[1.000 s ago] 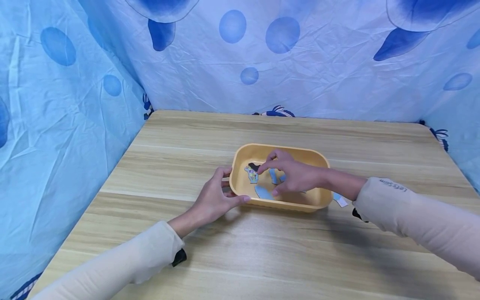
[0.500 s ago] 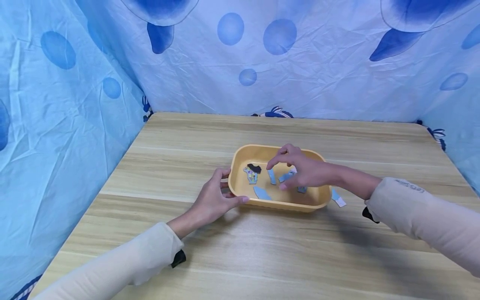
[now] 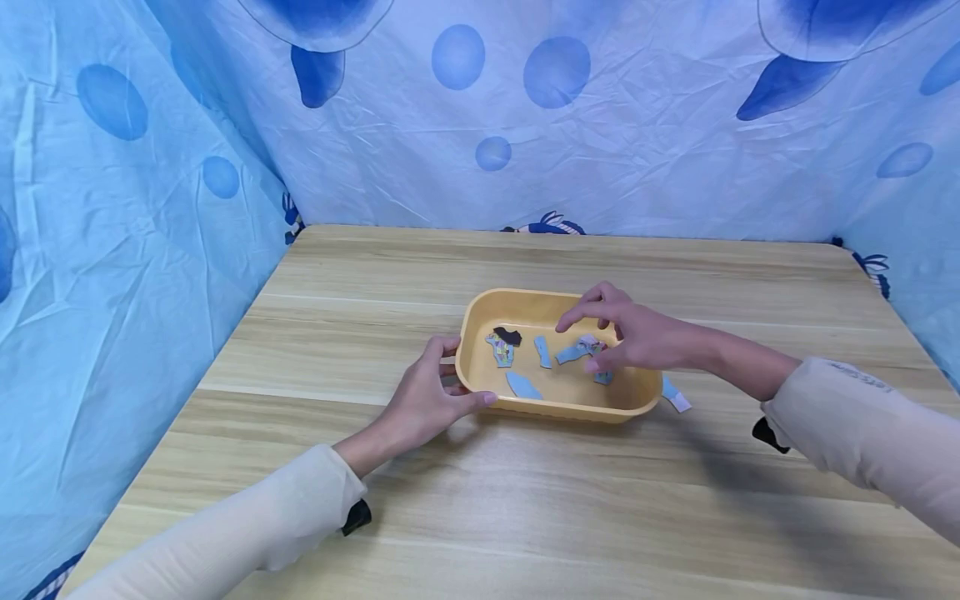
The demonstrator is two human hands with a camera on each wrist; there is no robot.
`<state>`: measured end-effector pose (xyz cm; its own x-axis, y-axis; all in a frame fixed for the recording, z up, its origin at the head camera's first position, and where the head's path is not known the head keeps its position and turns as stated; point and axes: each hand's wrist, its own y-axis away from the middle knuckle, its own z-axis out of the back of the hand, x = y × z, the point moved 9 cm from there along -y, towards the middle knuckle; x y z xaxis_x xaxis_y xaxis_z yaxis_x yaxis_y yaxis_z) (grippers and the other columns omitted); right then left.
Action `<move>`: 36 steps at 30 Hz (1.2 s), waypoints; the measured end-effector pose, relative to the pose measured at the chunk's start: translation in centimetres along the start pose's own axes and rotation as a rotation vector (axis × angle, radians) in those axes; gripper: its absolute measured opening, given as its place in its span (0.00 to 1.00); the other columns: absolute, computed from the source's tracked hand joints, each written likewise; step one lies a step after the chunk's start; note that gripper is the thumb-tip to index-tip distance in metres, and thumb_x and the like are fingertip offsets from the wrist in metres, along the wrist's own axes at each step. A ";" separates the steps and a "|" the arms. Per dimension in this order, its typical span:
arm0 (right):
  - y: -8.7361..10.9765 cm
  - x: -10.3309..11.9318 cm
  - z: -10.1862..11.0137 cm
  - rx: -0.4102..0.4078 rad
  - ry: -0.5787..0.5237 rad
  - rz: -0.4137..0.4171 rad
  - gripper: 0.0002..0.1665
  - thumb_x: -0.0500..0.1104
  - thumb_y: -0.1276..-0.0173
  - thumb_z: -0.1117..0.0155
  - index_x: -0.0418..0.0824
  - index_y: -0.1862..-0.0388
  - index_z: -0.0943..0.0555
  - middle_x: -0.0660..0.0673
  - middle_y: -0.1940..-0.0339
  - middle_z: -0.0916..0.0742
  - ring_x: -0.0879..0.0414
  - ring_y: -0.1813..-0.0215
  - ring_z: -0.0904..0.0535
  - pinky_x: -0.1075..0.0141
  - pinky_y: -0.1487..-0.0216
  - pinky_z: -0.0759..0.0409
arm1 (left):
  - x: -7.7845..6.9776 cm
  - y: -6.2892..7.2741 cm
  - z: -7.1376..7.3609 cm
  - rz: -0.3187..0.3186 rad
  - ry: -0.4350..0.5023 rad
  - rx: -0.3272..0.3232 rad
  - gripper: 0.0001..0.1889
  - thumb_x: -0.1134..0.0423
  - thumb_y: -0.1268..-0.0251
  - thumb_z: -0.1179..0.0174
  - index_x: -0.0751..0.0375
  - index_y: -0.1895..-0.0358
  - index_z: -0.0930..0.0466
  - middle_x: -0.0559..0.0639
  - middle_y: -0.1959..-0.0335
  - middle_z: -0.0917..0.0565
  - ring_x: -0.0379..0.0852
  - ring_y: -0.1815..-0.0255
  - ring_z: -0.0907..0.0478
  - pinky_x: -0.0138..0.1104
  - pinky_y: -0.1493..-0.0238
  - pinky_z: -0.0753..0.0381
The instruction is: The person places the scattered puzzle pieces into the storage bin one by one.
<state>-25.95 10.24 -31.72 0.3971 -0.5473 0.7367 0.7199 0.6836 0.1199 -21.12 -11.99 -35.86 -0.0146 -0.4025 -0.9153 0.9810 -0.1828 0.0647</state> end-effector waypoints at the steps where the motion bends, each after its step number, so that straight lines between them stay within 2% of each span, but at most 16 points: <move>1: 0.2 -0.1 0.2 -0.005 -0.001 -0.008 0.28 0.47 0.42 0.26 0.54 0.42 0.24 0.44 0.42 0.35 0.47 0.43 0.41 0.58 0.58 0.33 | 0.0 0.0 0.0 0.001 -0.001 0.000 0.46 0.64 0.56 0.23 0.61 0.33 0.40 0.58 0.38 0.30 0.54 0.45 0.21 0.33 0.52 0.16; 6: 1.3 -0.7 1.5 -0.051 -0.012 -0.045 0.30 0.41 0.42 0.26 0.51 0.40 0.24 0.43 0.42 0.35 0.49 0.50 0.39 0.62 0.63 0.34 | 0.0 0.0 0.0 0.006 -0.006 0.000 0.45 0.63 0.56 0.22 0.60 0.33 0.40 0.59 0.39 0.29 0.53 0.45 0.21 0.33 0.52 0.16; 15: 3.0 -1.9 3.2 -0.126 0.021 -0.075 0.33 0.39 0.44 0.25 0.48 0.39 0.24 0.42 0.42 0.34 0.50 0.52 0.39 0.62 0.61 0.33 | -0.1 0.0 0.0 0.005 -0.001 0.002 0.46 0.64 0.56 0.22 0.60 0.33 0.40 0.58 0.38 0.30 0.54 0.45 0.22 0.34 0.51 0.16; 18: 3.6 -2.4 3.8 -0.151 0.046 -0.084 0.33 0.39 0.44 0.25 0.50 0.39 0.24 0.43 0.42 0.33 0.50 0.53 0.38 0.62 0.61 0.33 | -0.2 0.0 0.0 0.003 -0.006 0.001 0.46 0.63 0.56 0.22 0.60 0.33 0.40 0.59 0.38 0.29 0.54 0.45 0.22 0.34 0.51 0.16; 26: 5.0 -3.7 4.6 -0.186 0.065 -0.111 0.35 0.42 0.44 0.25 0.48 0.37 0.26 0.40 0.43 0.33 0.50 0.53 0.38 0.62 0.60 0.33 | -0.2 0.0 0.1 0.004 -0.020 -0.003 0.45 0.62 0.56 0.23 0.60 0.33 0.40 0.58 0.41 0.26 0.53 0.45 0.21 0.34 0.51 0.16; 36: 6.1 -4.9 4.9 -0.196 0.062 -0.133 0.37 0.44 0.43 0.25 0.51 0.34 0.28 0.42 0.43 0.34 0.52 0.53 0.39 0.64 0.60 0.32 | -0.3 0.0 0.2 -0.001 -0.024 -0.001 0.45 0.62 0.56 0.22 0.61 0.33 0.40 0.58 0.41 0.26 0.53 0.44 0.22 0.35 0.50 0.16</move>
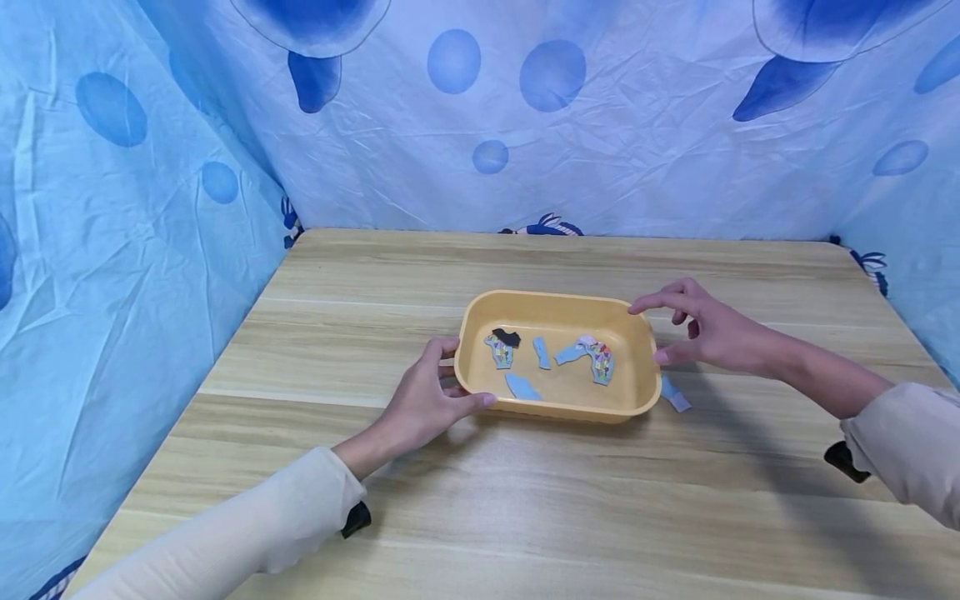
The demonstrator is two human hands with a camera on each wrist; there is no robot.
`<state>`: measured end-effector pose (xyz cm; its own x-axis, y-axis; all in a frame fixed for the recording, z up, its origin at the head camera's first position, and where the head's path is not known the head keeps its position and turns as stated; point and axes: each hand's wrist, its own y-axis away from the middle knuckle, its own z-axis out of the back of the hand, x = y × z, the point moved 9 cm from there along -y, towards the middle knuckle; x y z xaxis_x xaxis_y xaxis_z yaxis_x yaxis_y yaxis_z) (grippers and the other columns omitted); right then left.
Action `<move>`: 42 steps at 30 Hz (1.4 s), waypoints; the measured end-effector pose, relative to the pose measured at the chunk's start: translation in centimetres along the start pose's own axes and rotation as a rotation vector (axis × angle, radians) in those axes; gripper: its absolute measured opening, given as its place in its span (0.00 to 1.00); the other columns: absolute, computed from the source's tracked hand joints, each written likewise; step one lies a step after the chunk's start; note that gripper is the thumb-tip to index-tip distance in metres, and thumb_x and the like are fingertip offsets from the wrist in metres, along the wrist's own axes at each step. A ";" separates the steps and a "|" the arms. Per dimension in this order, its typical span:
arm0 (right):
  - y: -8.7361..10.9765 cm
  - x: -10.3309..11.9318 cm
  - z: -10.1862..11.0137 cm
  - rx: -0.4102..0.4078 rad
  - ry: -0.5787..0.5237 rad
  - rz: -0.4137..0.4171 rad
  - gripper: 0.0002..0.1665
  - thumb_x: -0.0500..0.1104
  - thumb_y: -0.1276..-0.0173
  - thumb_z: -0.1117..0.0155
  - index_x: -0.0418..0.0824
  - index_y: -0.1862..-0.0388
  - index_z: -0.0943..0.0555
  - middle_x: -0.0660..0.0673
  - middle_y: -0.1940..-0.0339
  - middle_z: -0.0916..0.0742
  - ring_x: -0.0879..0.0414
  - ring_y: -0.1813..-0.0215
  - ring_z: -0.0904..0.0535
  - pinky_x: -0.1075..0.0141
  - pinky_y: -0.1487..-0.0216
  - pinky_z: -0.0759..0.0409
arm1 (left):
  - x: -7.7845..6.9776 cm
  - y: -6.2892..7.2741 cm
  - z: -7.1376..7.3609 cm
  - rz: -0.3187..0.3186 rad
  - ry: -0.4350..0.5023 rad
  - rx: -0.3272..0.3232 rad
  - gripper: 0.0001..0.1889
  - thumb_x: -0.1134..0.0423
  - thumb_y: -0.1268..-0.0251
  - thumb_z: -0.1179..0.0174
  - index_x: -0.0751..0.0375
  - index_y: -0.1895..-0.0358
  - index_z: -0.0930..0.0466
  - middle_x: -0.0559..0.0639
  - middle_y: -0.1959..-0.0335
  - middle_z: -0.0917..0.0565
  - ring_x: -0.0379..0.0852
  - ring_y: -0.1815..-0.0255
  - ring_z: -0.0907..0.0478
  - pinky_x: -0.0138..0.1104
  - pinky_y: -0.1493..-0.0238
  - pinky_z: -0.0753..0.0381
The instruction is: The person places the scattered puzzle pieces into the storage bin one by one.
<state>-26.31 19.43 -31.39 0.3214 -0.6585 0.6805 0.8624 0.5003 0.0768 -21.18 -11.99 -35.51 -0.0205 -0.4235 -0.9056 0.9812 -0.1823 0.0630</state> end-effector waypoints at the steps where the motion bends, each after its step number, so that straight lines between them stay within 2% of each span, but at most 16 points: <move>1: 0.1 -0.2 0.0 -0.005 -0.003 -0.007 0.38 0.44 0.43 0.25 0.52 0.34 0.29 0.41 0.42 0.34 0.51 0.52 0.39 0.64 0.60 0.32 | 0.0 0.0 0.0 0.001 0.002 0.000 0.45 0.62 0.56 0.22 0.61 0.33 0.40 0.58 0.41 0.26 0.53 0.44 0.22 0.34 0.50 0.16; 8: 1.1 -2.3 0.4 -0.049 0.002 -0.065 0.39 0.41 0.40 0.28 0.49 0.31 0.31 0.39 0.42 0.36 0.48 0.51 0.39 0.63 0.60 0.33 | 0.0 0.0 0.0 0.000 0.009 0.002 0.45 0.62 0.56 0.22 0.60 0.33 0.40 0.58 0.40 0.27 0.53 0.45 0.22 0.34 0.51 0.16; 17: 2.2 -4.4 -0.5 -0.042 -0.037 -0.105 0.41 0.41 0.43 0.26 0.46 0.32 0.32 0.36 0.40 0.38 0.45 0.49 0.40 0.62 0.60 0.34 | 0.1 0.0 0.1 0.012 0.004 -0.003 0.46 0.62 0.56 0.22 0.59 0.33 0.40 0.57 0.37 0.30 0.53 0.44 0.22 0.34 0.51 0.16; 24: 2.5 -4.9 -1.3 -0.067 -0.019 -0.059 0.44 0.35 0.51 0.22 0.41 0.34 0.29 0.33 0.44 0.36 0.45 0.48 0.41 0.55 0.55 0.34 | 0.1 0.0 0.1 0.015 -0.001 -0.003 0.45 0.62 0.56 0.22 0.59 0.33 0.40 0.57 0.38 0.30 0.53 0.44 0.22 0.33 0.51 0.16; 28: 2.6 -5.1 -1.4 -0.074 -0.004 -0.046 0.44 0.35 0.54 0.21 0.41 0.36 0.28 0.33 0.46 0.35 0.45 0.47 0.41 0.55 0.54 0.34 | 0.2 0.0 0.1 0.015 0.000 -0.002 0.45 0.62 0.56 0.22 0.59 0.33 0.40 0.58 0.37 0.30 0.53 0.44 0.22 0.34 0.51 0.16; 34: 2.7 -4.8 -1.9 -0.101 0.064 0.034 0.46 0.38 0.60 0.17 0.38 0.38 0.27 0.32 0.51 0.33 0.45 0.49 0.41 0.58 0.59 0.36 | 0.3 -0.1 0.0 0.015 0.005 0.002 0.45 0.62 0.56 0.22 0.59 0.33 0.40 0.58 0.37 0.30 0.53 0.44 0.22 0.33 0.51 0.16; 42: 3.3 -5.7 -3.0 -0.086 0.063 -0.005 0.45 0.41 0.60 0.16 0.43 0.40 0.25 0.34 0.50 0.32 0.45 0.49 0.41 0.60 0.59 0.38 | 0.3 -0.2 -0.2 -0.004 0.016 0.011 0.45 0.62 0.56 0.22 0.60 0.33 0.40 0.58 0.37 0.31 0.54 0.44 0.22 0.34 0.51 0.16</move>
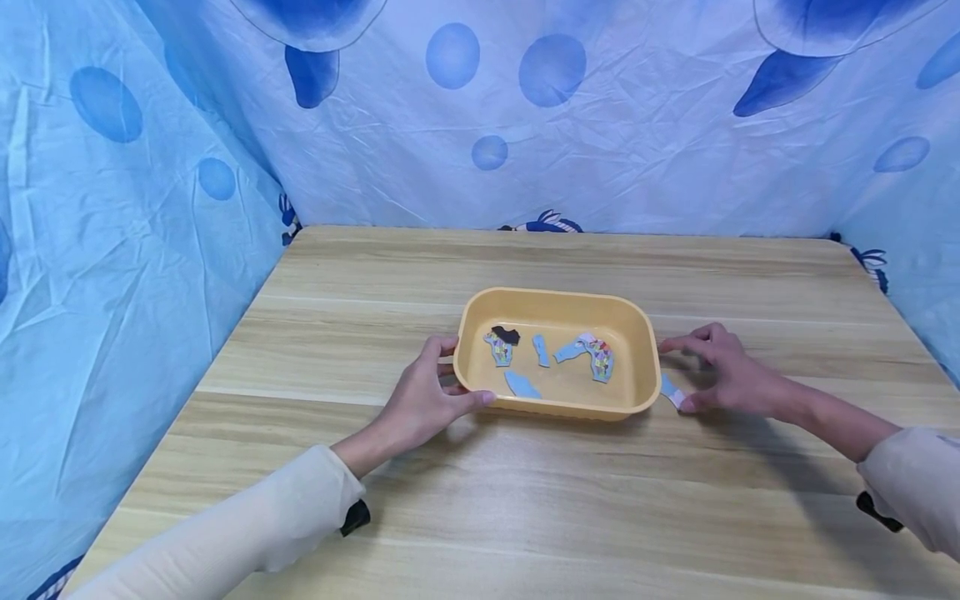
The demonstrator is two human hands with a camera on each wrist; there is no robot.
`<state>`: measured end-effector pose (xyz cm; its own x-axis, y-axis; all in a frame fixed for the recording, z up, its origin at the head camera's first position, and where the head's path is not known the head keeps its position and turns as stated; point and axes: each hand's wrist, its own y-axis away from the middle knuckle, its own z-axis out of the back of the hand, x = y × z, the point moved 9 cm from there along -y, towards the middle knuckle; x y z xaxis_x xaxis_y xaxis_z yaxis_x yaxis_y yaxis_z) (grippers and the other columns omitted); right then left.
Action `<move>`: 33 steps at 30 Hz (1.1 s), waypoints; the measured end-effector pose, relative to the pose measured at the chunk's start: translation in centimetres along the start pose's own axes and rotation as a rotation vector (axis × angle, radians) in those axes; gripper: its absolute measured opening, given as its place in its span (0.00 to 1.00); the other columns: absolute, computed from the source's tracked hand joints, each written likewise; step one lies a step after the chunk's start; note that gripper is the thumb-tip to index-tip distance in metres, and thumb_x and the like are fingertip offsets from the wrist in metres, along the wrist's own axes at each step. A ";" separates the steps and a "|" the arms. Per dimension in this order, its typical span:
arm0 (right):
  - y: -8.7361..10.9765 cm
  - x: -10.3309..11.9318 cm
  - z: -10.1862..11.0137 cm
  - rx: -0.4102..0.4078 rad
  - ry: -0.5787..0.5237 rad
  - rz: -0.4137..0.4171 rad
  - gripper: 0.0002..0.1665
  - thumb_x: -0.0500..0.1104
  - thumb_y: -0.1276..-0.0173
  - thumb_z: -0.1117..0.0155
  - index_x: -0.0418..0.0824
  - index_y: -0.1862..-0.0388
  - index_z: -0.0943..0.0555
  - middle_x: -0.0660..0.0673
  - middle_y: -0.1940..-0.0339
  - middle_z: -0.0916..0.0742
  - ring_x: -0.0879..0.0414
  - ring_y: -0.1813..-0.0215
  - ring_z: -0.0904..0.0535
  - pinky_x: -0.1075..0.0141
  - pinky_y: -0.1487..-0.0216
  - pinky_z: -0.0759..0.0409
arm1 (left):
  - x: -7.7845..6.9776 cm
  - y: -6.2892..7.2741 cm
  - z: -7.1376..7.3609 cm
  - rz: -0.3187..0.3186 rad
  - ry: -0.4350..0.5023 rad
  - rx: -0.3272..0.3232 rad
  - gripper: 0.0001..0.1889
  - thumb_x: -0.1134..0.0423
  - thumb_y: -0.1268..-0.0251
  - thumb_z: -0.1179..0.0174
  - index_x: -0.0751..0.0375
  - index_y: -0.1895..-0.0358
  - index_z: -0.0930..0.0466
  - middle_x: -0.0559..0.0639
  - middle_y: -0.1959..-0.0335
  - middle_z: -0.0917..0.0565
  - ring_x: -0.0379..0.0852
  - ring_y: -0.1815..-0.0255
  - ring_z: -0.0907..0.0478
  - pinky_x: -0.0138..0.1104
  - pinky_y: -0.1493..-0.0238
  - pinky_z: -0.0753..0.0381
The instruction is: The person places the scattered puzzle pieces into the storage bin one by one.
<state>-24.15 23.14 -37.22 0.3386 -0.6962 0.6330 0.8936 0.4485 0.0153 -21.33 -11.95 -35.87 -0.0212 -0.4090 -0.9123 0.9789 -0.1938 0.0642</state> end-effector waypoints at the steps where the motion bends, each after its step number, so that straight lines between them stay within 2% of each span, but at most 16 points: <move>1: 0.0 -0.1 -0.1 0.000 -0.002 -0.002 0.44 0.41 0.60 0.16 0.43 0.40 0.25 0.35 0.50 0.33 0.45 0.49 0.41 0.60 0.59 0.38 | 0.0 0.0 0.0 -0.001 0.002 0.001 0.45 0.62 0.56 0.23 0.60 0.33 0.40 0.58 0.37 0.31 0.54 0.44 0.22 0.34 0.51 0.16; 10: 0.1 -0.4 -0.8 -0.010 0.022 0.035 0.40 0.40 0.61 0.16 0.40 0.45 0.22 0.35 0.52 0.31 0.45 0.50 0.41 0.61 0.60 0.40 | -0.1 0.0 -0.1 -0.007 0.009 0.006 0.45 0.62 0.55 0.23 0.60 0.34 0.40 0.57 0.37 0.31 0.54 0.44 0.22 0.34 0.51 0.16; 21: 0.2 -0.6 -1.0 -0.051 0.009 0.067 0.32 0.37 0.61 0.17 0.44 0.55 0.21 0.36 0.52 0.30 0.44 0.48 0.40 0.61 0.59 0.41 | -0.2 0.1 -0.1 0.004 0.009 0.002 0.45 0.63 0.56 0.22 0.60 0.33 0.40 0.57 0.37 0.31 0.54 0.45 0.22 0.33 0.52 0.16; 33: 0.5 0.1 -1.3 -0.006 0.034 0.063 0.28 0.35 0.53 0.21 0.46 0.53 0.22 0.37 0.49 0.33 0.42 0.47 0.41 0.61 0.57 0.42 | -0.1 0.0 0.0 0.000 0.004 0.000 0.45 0.63 0.56 0.22 0.60 0.33 0.40 0.57 0.37 0.31 0.54 0.45 0.22 0.33 0.52 0.16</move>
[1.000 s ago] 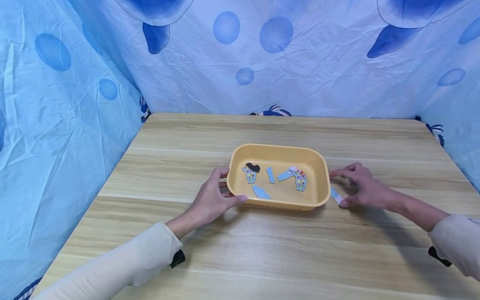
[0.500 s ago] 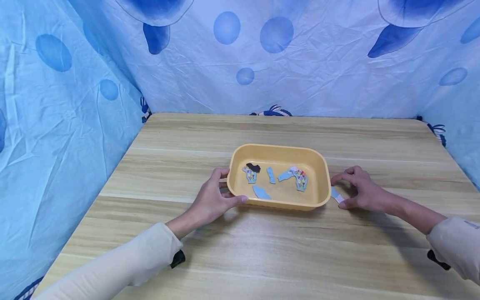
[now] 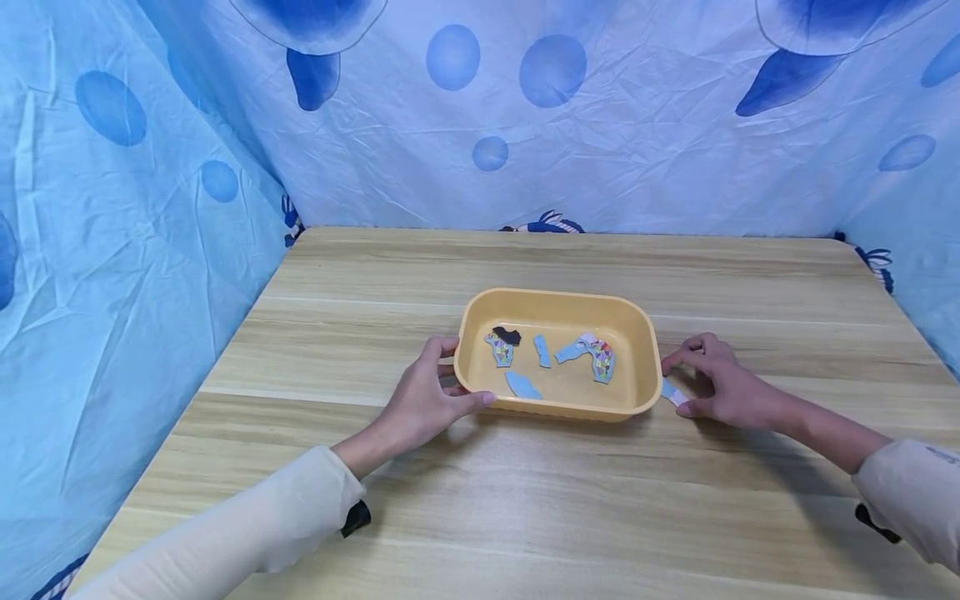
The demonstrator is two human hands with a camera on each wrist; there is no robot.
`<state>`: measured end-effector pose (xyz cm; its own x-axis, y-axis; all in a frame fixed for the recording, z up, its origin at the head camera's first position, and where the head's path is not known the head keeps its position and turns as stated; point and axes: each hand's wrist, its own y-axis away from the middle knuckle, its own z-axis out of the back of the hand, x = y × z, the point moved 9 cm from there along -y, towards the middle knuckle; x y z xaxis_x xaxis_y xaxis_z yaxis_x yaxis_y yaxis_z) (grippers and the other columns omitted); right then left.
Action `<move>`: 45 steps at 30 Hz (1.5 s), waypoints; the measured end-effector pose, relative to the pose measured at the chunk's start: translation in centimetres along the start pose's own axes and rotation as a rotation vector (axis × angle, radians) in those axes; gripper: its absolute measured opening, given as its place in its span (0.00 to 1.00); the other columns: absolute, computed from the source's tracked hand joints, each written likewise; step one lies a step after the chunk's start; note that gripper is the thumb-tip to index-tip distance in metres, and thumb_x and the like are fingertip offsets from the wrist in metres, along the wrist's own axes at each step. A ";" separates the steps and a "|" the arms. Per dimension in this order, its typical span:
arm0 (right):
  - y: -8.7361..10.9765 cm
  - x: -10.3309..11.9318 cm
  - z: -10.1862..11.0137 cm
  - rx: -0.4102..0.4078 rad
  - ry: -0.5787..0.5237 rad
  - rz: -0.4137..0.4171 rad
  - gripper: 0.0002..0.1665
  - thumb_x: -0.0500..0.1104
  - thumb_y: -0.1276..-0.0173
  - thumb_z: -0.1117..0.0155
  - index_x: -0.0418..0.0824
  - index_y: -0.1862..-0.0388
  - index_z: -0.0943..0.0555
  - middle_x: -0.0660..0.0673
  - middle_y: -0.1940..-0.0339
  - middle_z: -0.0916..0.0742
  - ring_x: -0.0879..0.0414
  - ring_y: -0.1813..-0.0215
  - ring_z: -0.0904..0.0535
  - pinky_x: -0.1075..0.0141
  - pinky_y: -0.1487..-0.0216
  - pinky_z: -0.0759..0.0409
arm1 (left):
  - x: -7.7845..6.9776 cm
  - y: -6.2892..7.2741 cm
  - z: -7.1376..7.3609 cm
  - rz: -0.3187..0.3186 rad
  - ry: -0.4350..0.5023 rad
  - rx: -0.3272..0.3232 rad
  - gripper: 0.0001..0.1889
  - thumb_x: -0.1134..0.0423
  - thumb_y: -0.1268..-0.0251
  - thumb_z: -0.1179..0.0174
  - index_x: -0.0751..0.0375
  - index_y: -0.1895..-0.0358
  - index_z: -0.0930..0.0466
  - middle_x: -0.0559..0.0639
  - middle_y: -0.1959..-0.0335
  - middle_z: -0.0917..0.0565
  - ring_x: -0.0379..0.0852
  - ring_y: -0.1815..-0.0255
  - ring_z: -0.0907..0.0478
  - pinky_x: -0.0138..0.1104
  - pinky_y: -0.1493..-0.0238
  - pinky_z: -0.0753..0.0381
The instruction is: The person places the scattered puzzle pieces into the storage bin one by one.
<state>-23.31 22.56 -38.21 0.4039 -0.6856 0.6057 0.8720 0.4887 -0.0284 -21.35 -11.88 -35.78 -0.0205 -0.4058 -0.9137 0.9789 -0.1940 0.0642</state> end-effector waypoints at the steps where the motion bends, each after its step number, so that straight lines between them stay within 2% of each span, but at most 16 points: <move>1: 0.0 0.0 0.0 0.000 0.006 0.003 0.27 0.36 0.52 0.21 0.46 0.53 0.22 0.38 0.49 0.33 0.42 0.47 0.41 0.61 0.57 0.42 | 0.0 0.0 0.0 0.001 0.001 0.001 0.45 0.63 0.56 0.22 0.60 0.33 0.40 0.57 0.37 0.31 0.54 0.45 0.22 0.33 0.52 0.16; 8: 0.1 -0.1 0.0 -0.010 0.006 0.010 0.26 0.38 0.51 0.21 0.47 0.53 0.21 0.40 0.49 0.32 0.47 0.48 0.41 0.67 0.59 0.42 | 0.0 0.0 0.0 0.001 -0.002 0.002 0.45 0.62 0.56 0.23 0.60 0.33 0.40 0.57 0.37 0.31 0.54 0.44 0.22 0.33 0.52 0.16; 14: 0.1 -0.1 0.4 -0.024 -0.019 0.026 0.26 0.38 0.51 0.21 0.47 0.53 0.20 0.41 0.49 0.32 0.50 0.49 0.41 0.67 0.60 0.38 | -0.1 0.0 0.0 -0.001 -0.003 0.000 0.46 0.63 0.56 0.23 0.60 0.33 0.41 0.58 0.37 0.31 0.54 0.44 0.22 0.33 0.52 0.16; 21: 0.1 -0.8 0.8 -0.021 -0.068 -0.043 0.25 0.40 0.50 0.21 0.44 0.51 0.19 0.42 0.48 0.33 0.53 0.50 0.41 0.68 0.57 0.35 | -0.2 0.1 0.0 -0.002 -0.003 0.000 0.46 0.63 0.55 0.23 0.61 0.33 0.41 0.58 0.37 0.31 0.54 0.44 0.22 0.33 0.52 0.16; 31: 0.1 -1.1 2.1 -0.032 -0.124 -0.081 0.26 0.38 0.45 0.25 0.40 0.48 0.22 0.38 0.45 0.36 0.48 0.47 0.43 0.65 0.63 0.36 | -0.2 0.2 0.0 0.001 -0.002 0.000 0.46 0.63 0.56 0.23 0.60 0.33 0.41 0.58 0.37 0.31 0.54 0.44 0.22 0.33 0.52 0.16; 36: -0.1 -1.1 2.5 -0.018 -0.107 -0.106 0.24 0.40 0.42 0.26 0.40 0.47 0.23 0.37 0.44 0.37 0.46 0.46 0.43 0.62 0.62 0.38 | -0.2 0.2 0.0 -0.007 -0.003 0.002 0.45 0.63 0.55 0.23 0.60 0.33 0.41 0.58 0.37 0.31 0.54 0.44 0.22 0.33 0.52 0.16; 42: -0.6 -0.6 4.3 -0.083 -0.072 -0.097 0.23 0.39 0.41 0.27 0.41 0.47 0.23 0.34 0.42 0.37 0.44 0.48 0.41 0.61 0.63 0.38 | -0.1 0.2 0.1 -0.003 -0.003 -0.005 0.45 0.63 0.55 0.23 0.60 0.33 0.40 0.58 0.38 0.29 0.54 0.44 0.22 0.33 0.52 0.16; 45: -0.9 -0.3 5.1 -0.086 -0.074 -0.106 0.25 0.39 0.40 0.28 0.39 0.45 0.24 0.34 0.40 0.38 0.43 0.48 0.40 0.59 0.62 0.40 | 0.1 0.1 0.1 0.006 -0.002 -0.010 0.45 0.62 0.56 0.22 0.60 0.33 0.40 0.59 0.40 0.27 0.53 0.45 0.21 0.33 0.52 0.16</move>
<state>-25.66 25.07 -34.33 0.2895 -0.6874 0.6661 0.9305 0.3654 -0.0273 -21.24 -12.01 -35.82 -0.0146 -0.4091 -0.9124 0.9810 -0.1825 0.0661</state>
